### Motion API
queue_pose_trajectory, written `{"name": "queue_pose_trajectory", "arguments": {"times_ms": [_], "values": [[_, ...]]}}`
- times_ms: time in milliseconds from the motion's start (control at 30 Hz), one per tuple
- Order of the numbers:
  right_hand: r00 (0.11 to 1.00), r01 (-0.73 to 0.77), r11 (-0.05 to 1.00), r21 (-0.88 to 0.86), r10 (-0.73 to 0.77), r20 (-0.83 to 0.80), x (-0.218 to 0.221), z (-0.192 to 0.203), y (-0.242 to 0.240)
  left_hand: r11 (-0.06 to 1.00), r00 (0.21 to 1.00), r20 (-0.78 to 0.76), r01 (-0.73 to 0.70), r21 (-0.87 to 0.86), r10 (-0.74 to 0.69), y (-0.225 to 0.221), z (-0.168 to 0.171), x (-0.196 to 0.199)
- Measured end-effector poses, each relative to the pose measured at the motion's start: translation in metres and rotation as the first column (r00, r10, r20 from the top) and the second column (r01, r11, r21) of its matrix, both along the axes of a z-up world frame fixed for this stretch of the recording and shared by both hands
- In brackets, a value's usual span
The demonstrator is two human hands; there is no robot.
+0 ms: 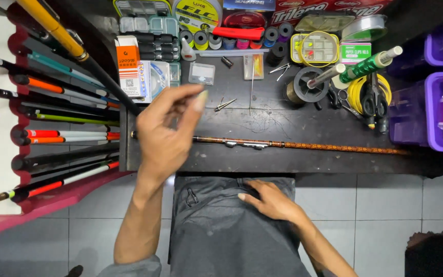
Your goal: Repairing a fishing rod by wrapping thread around a guide to secure it to the blank, including cutting and tucking the thread.
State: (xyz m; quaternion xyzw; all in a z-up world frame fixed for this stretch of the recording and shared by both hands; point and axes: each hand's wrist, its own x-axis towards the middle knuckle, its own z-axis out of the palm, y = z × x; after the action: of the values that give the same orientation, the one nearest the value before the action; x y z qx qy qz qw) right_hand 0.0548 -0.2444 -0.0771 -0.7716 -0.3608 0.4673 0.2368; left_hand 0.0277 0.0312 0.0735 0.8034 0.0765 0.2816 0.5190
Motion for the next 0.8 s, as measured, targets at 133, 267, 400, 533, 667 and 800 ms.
{"name": "queue_pose_trajectory", "arguments": {"times_ms": [133,267,400,533,667,800], "values": [[0.985,0.136,0.990,-0.037,-0.139,-0.098,-0.020,-0.023,0.040,0.917,0.951,-0.079,-0.308,-0.255,0.298,0.010,-0.041,-0.082],[0.979,0.119,0.988,-0.095,-0.132,-0.152,-0.025,-0.013,0.084,0.793,0.852,-0.236,-0.521,-0.314,0.467,0.000,-0.093,-0.131],[0.998,-0.054,0.986,-0.156,0.051,-0.024,-0.040,-0.055,0.084,0.789,0.815,-0.395,-0.547,-0.280,0.425,-0.020,-0.154,-0.165],[0.990,0.126,0.987,0.096,-0.132,0.053,-0.049,-0.116,0.068,0.808,0.690,-0.638,-0.562,-0.177,0.341,-0.036,-0.209,-0.186],[0.866,0.497,0.863,0.087,-0.487,-0.116,-0.054,-0.124,0.056,0.911,0.569,-0.777,-0.413,0.014,0.270,-0.041,-0.227,-0.188],[0.789,0.614,0.785,0.081,-0.610,-0.070,-0.035,-0.145,0.039,0.964,0.576,-0.802,-0.266,0.001,0.159,-0.045,-0.210,-0.171]]}}
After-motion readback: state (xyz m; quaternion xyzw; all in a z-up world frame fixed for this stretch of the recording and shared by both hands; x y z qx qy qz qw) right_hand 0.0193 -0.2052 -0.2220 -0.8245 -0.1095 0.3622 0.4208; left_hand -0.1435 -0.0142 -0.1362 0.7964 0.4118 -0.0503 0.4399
